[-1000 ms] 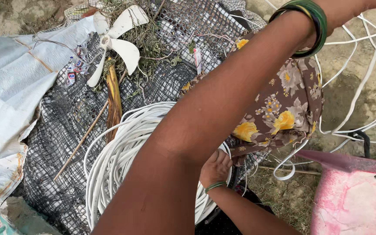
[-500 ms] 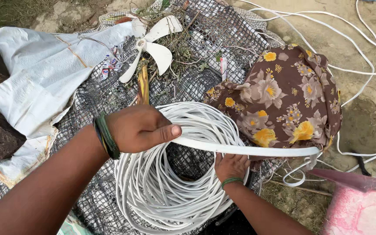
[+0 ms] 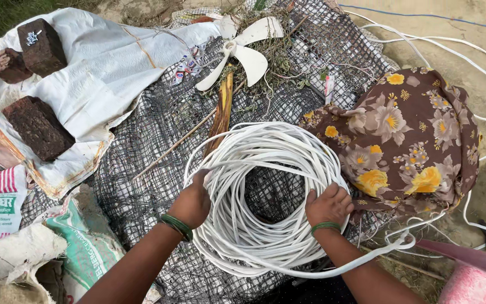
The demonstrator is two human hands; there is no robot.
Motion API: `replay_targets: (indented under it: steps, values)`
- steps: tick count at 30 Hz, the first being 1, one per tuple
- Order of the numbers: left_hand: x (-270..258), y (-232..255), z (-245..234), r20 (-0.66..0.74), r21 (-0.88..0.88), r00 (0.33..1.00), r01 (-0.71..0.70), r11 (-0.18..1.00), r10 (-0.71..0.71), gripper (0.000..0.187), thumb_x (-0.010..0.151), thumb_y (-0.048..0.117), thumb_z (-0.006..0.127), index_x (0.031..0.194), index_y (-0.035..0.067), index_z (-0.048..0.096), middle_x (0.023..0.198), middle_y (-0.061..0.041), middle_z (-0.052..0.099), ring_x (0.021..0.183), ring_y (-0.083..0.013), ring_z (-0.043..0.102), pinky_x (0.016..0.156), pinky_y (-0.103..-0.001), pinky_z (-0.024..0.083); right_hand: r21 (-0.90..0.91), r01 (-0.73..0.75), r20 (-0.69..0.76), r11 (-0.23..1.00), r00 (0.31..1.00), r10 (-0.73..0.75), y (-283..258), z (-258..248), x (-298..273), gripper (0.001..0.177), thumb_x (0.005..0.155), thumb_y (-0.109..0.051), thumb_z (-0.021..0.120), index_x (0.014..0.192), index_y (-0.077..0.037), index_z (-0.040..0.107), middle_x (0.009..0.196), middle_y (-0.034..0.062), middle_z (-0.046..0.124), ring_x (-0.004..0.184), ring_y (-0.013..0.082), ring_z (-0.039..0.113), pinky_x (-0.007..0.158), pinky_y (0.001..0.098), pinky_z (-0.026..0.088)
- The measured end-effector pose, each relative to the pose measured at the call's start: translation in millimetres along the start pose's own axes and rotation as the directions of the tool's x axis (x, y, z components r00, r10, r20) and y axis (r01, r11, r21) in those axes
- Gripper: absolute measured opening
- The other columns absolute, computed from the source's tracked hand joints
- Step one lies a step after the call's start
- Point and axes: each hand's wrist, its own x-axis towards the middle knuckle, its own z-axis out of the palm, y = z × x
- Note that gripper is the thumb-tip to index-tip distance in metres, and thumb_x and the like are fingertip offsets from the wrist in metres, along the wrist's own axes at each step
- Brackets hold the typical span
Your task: The person winds a white cable into a circular coil by hand on a mesh surface.
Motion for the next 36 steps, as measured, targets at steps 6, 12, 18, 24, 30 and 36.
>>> replay_targets:
  steps: [6, 12, 18, 24, 30, 36]
  values:
    - [124, 7, 4, -0.229, 0.169, 0.965, -0.088, 0.982, 0.126, 0.056, 0.104, 0.008, 0.039, 0.158, 0.013, 0.024, 0.133, -0.03, 0.058, 0.106, -0.0464, 0.066, 0.093, -0.054, 0.053, 0.053, -0.008, -0.018, 0.999, 1.0, 0.009, -1, -7, -1, 0.079, 0.085, -0.04, 0.073, 0.141, 0.002, 0.037, 0.125, 0.0245, 0.049, 0.116, 0.0426, 0.044, 0.101, 0.0559, 0.033]
    - [95, 37, 10, -0.4, 0.225, 0.916, 0.135, 0.965, -0.035, 0.058, 0.098, 0.017, 0.049, 0.155, 0.021, 0.037, 0.134, -0.025, 0.057, 0.112, -0.039, 0.066, 0.097, -0.048, 0.051, 0.035, 0.13, -0.073, 0.991, 0.989, -0.127, 3, -1, -2, 0.092, 0.089, -0.034, 0.072, 0.155, 0.005, 0.023, 0.137, 0.028, 0.047, 0.119, 0.0436, 0.044, 0.103, 0.0607, 0.031]
    - [5, 71, 36, -0.315, 0.38, 0.768, -0.436, 0.816, 0.557, 0.044, 0.103, 0.049, 0.054, 0.095, 0.009, 0.072, 0.099, -0.011, 0.07, 0.098, -0.0312, 0.066, 0.099, -0.044, 0.045, -0.001, 0.164, 0.096, 0.986, 0.982, -0.163, 5, 7, 6, 0.094, 0.088, -0.033, 0.064, 0.162, -0.001, 0.015, 0.169, 0.024, 0.021, 0.153, 0.0444, 0.022, 0.117, 0.0693, 0.015]
    - [-117, 88, 66, 0.367, 0.23, 0.791, -0.586, 0.777, 0.489, 0.07, 0.097, 0.063, 0.055, 0.124, -0.002, 0.062, 0.08, -0.017, 0.068, 0.075, -0.0369, 0.067, 0.073, -0.049, 0.052, -0.229, 0.229, 0.393, 0.946, 0.911, -0.125, -9, -2, 11, 0.091, 0.089, -0.042, 0.059, 0.165, -0.022, 0.013, 0.171, 0.0181, 0.004, 0.154, 0.0492, 0.008, 0.113, 0.0732, 0.008]
    - [-152, 134, 90, 0.04, 0.238, 0.57, -0.803, 0.546, 0.821, 0.046, 0.102, 0.053, 0.057, 0.098, 0.009, 0.069, 0.071, -0.006, 0.063, 0.069, -0.027, 0.067, 0.066, -0.042, 0.051, -0.3, 0.195, 0.345, 0.934, 0.935, -0.084, -4, 10, 14, 0.095, 0.088, -0.045, 0.058, 0.165, -0.013, 0.013, 0.173, 0.0226, 0.002, 0.156, 0.0461, 0.006, 0.115, 0.0697, 0.006]
    - [-94, 55, 80, 0.328, 0.27, 0.69, -0.723, 0.636, 0.645, 0.062, 0.105, 0.062, 0.039, 0.08, 0.014, 0.069, 0.055, -0.004, 0.059, 0.054, -0.0259, 0.063, 0.056, -0.042, 0.052, -0.168, 0.163, 0.244, 0.972, 0.963, -0.119, 0, 11, 11, 0.096, 0.087, -0.034, 0.056, 0.167, -0.007, 0.011, 0.173, 0.0225, 0.005, 0.157, 0.0438, 0.009, 0.12, 0.0645, 0.006]
